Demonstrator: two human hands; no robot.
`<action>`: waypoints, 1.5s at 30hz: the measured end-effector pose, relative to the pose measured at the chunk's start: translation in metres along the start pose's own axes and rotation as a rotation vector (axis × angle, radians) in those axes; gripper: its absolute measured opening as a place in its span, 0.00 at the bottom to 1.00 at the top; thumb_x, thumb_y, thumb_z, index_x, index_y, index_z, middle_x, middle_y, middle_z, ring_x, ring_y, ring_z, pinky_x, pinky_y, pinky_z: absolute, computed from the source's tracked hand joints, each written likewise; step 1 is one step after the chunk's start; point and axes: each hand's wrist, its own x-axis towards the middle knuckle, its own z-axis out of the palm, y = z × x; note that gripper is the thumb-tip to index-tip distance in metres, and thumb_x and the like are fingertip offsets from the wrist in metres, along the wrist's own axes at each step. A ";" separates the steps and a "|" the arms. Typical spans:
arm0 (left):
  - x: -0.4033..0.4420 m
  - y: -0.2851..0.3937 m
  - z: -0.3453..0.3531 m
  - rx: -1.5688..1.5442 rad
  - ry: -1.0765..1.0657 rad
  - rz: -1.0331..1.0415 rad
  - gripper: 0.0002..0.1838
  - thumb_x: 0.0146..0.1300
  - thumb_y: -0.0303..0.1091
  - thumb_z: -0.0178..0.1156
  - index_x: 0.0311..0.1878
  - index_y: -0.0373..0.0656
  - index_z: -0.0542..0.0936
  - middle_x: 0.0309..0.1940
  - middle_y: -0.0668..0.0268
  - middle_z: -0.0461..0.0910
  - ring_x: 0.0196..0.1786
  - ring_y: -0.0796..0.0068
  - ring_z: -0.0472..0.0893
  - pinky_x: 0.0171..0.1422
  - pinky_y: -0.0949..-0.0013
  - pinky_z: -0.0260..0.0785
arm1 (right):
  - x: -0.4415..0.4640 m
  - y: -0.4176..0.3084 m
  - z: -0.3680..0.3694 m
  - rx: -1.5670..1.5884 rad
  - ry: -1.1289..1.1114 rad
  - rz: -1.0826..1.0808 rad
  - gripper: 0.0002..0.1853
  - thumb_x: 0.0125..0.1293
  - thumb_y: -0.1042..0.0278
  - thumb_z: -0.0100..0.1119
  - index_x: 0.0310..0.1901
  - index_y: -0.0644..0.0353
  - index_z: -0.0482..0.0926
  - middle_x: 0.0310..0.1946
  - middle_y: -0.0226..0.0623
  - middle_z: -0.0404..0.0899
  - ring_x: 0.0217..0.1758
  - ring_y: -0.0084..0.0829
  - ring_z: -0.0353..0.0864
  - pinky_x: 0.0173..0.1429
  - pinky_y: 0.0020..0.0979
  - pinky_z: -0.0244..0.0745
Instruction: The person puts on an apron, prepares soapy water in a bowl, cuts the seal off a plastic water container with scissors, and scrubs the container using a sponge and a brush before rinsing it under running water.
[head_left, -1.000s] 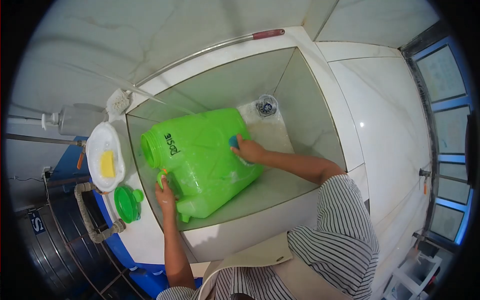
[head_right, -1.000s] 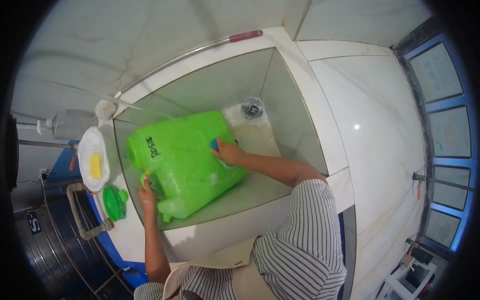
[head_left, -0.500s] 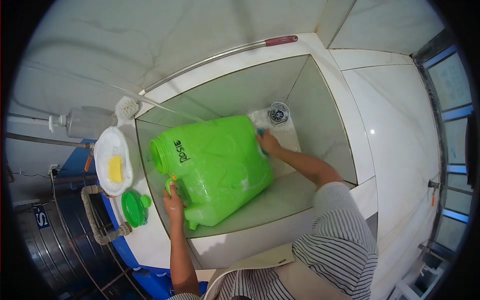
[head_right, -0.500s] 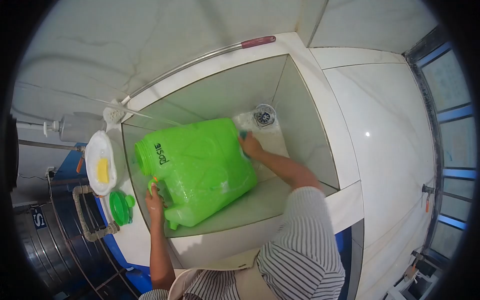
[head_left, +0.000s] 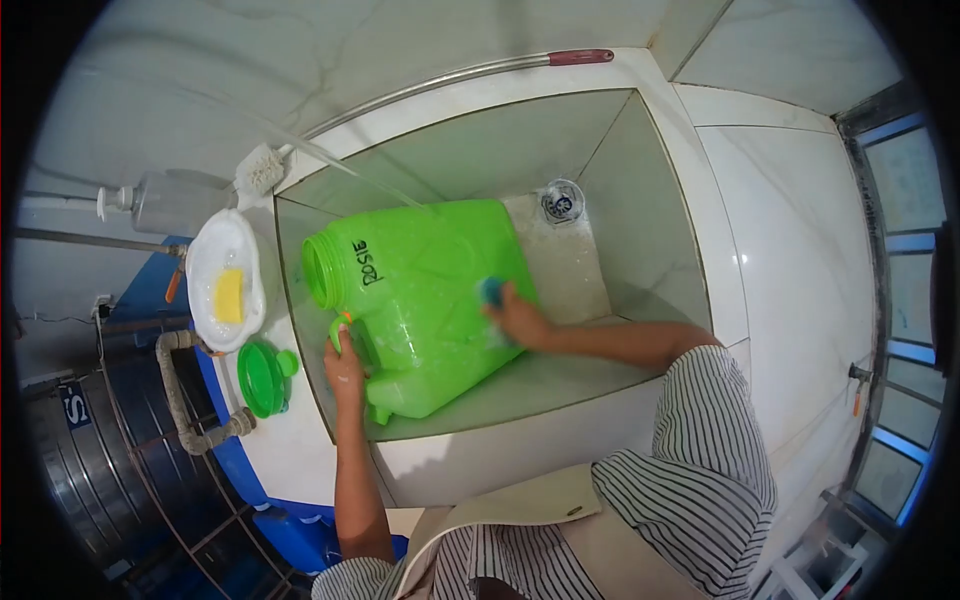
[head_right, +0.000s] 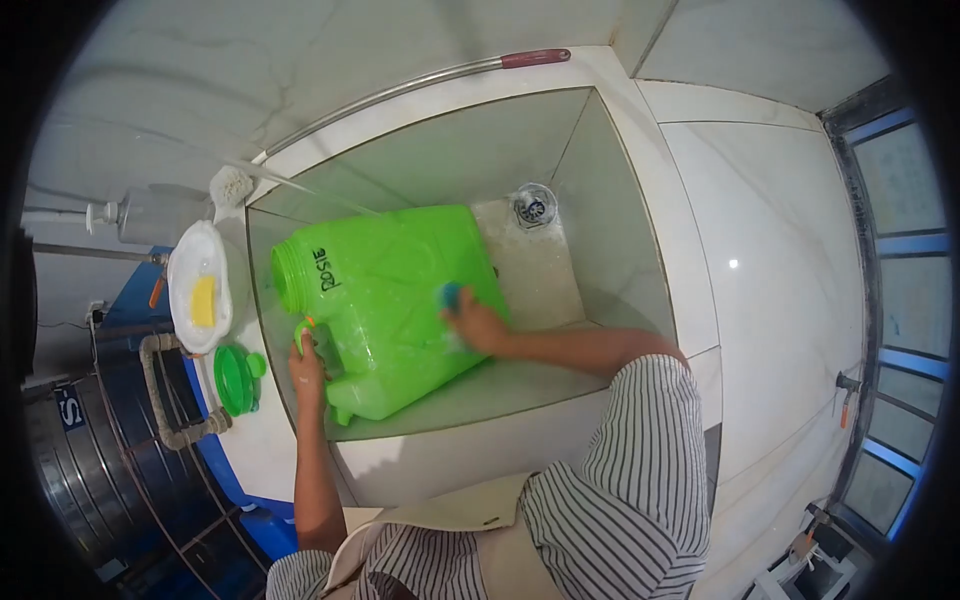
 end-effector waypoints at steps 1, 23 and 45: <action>0.002 -0.002 -0.001 0.012 -0.013 0.001 0.28 0.66 0.55 0.47 0.46 0.34 0.75 0.18 0.62 0.69 0.15 0.71 0.70 0.16 0.66 0.64 | -0.011 -0.039 0.001 -0.032 0.026 -0.261 0.26 0.65 0.50 0.51 0.48 0.67 0.58 0.24 0.57 0.76 0.24 0.53 0.77 0.27 0.48 0.71; 0.004 -0.004 0.003 0.012 0.050 0.071 0.30 0.64 0.58 0.48 0.44 0.33 0.74 0.17 0.56 0.72 0.15 0.63 0.73 0.17 0.63 0.66 | -0.045 -0.022 -0.007 0.031 -0.379 -0.428 0.22 0.64 0.51 0.54 0.42 0.64 0.64 0.39 0.52 0.68 0.42 0.49 0.72 0.48 0.43 0.68; 0.005 -0.008 -0.001 -0.011 0.027 0.075 0.29 0.64 0.58 0.49 0.42 0.34 0.74 0.16 0.67 0.66 0.14 0.76 0.67 0.14 0.70 0.60 | 0.043 -0.123 -0.010 -0.147 0.135 -0.575 0.18 0.63 0.52 0.53 0.43 0.60 0.69 0.38 0.49 0.75 0.34 0.52 0.77 0.36 0.49 0.72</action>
